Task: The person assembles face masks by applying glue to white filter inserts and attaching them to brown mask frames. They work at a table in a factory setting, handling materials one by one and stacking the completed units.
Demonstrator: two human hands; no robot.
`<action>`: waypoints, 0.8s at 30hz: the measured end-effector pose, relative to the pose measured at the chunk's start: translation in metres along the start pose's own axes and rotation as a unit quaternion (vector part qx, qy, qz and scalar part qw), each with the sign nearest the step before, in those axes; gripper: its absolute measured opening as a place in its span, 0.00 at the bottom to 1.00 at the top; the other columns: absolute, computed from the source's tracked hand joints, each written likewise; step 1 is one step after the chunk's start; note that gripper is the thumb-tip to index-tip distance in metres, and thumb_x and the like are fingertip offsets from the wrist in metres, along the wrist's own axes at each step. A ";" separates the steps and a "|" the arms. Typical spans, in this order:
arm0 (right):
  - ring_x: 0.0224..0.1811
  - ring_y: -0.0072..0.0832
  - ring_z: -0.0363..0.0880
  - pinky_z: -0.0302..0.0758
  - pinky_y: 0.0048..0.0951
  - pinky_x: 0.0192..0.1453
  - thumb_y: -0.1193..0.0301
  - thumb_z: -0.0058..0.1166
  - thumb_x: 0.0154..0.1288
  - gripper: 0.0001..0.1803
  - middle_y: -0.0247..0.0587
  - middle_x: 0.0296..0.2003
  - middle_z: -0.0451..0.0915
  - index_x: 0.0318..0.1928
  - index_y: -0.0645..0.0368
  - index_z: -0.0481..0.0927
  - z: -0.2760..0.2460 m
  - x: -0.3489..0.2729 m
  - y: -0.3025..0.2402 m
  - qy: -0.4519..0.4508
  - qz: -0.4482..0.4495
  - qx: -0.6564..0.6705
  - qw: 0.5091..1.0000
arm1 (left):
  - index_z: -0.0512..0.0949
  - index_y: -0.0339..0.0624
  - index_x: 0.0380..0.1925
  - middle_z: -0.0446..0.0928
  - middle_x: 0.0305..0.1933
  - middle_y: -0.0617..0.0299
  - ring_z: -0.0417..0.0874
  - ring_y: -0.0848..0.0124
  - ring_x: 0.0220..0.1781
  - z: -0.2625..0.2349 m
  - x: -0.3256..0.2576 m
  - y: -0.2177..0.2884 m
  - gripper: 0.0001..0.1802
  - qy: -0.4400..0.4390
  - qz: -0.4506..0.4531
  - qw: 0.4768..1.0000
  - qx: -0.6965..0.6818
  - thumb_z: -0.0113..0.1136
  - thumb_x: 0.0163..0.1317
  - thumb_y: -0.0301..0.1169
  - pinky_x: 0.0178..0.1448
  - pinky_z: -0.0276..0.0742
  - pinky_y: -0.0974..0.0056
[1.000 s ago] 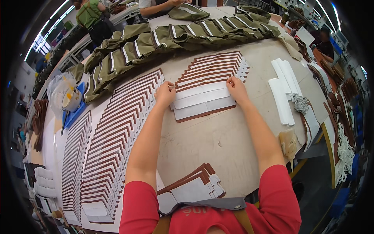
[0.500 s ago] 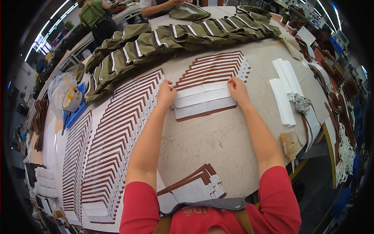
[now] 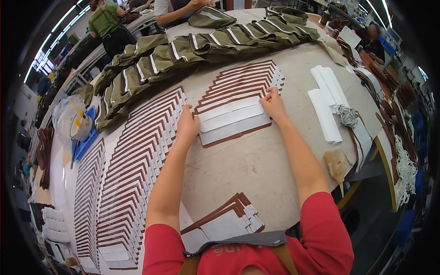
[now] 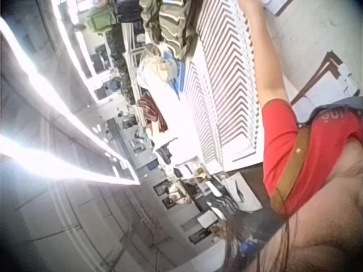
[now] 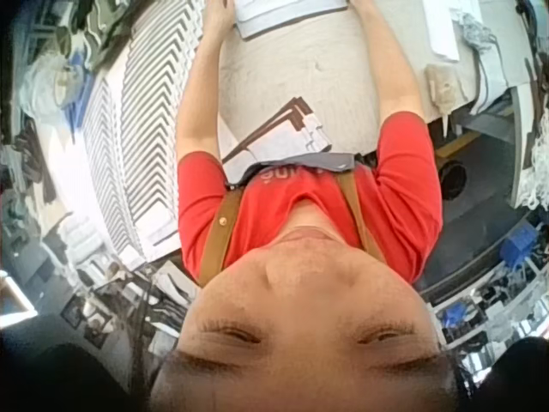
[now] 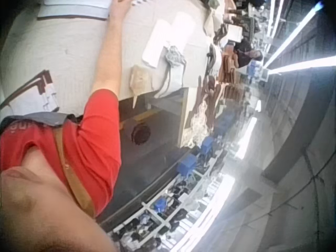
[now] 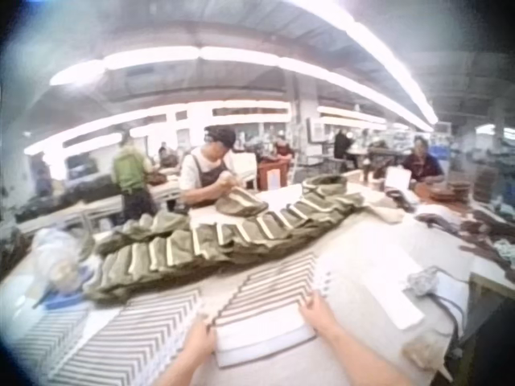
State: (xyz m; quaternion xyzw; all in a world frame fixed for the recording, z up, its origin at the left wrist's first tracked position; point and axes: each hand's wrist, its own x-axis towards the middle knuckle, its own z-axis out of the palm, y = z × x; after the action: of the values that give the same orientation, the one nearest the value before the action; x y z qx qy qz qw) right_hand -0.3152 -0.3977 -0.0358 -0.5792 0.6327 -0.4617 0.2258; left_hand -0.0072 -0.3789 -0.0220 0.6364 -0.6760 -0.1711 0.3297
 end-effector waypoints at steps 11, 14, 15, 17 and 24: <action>0.29 0.28 0.75 0.73 0.29 0.37 0.70 0.56 0.55 0.14 0.39 0.28 0.77 0.41 0.63 0.73 -0.006 0.012 0.002 -0.007 0.002 -0.046 0.999 | 0.73 0.40 0.46 0.69 0.56 0.53 0.68 0.57 0.59 0.014 -0.028 0.036 0.17 0.019 0.194 0.973 0.122 0.56 0.55 0.31 0.60 0.62 0.54; 0.33 0.29 0.77 0.73 0.28 0.40 0.70 0.54 0.56 0.14 0.40 0.31 0.78 0.42 0.63 0.75 -0.005 0.026 0.011 0.037 -0.010 -0.034 0.999 | 0.74 0.41 0.46 0.70 0.56 0.55 0.67 0.57 0.59 0.028 -0.036 0.036 0.17 0.017 0.238 0.967 0.092 0.55 0.57 0.34 0.62 0.59 0.54; 0.34 0.29 0.77 0.74 0.28 0.41 0.70 0.54 0.56 0.14 0.41 0.31 0.78 0.42 0.63 0.75 -0.004 0.028 0.011 0.033 -0.012 -0.028 0.999 | 0.74 0.41 0.46 0.70 0.56 0.56 0.67 0.57 0.59 0.031 -0.036 0.037 0.17 0.014 0.234 0.969 0.081 0.55 0.58 0.34 0.63 0.58 0.54; 0.36 0.35 0.79 0.74 0.32 0.41 0.72 0.52 0.54 0.12 0.45 0.32 0.80 0.39 0.64 0.74 0.001 0.034 0.008 0.033 -0.016 -0.019 0.999 | 0.74 0.41 0.46 0.70 0.56 0.55 0.67 0.57 0.59 0.032 -0.037 0.038 0.16 0.011 0.224 0.971 0.082 0.54 0.58 0.34 0.63 0.58 0.54; 0.31 0.29 0.76 0.73 0.28 0.40 0.74 0.52 0.52 0.10 0.39 0.27 0.77 0.37 0.62 0.74 0.009 0.054 0.023 0.049 0.006 -0.072 0.996 | 0.73 0.41 0.47 0.70 0.56 0.54 0.66 0.56 0.60 0.036 -0.038 0.039 0.17 0.018 0.235 0.967 0.096 0.54 0.59 0.35 0.61 0.60 0.53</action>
State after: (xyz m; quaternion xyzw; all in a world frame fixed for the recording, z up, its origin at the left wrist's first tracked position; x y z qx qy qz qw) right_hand -0.3318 -0.4542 -0.0459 -0.5666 0.6784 -0.4413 0.1552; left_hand -0.0616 -0.3435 -0.0315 0.4918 -0.8136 -0.0116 0.3100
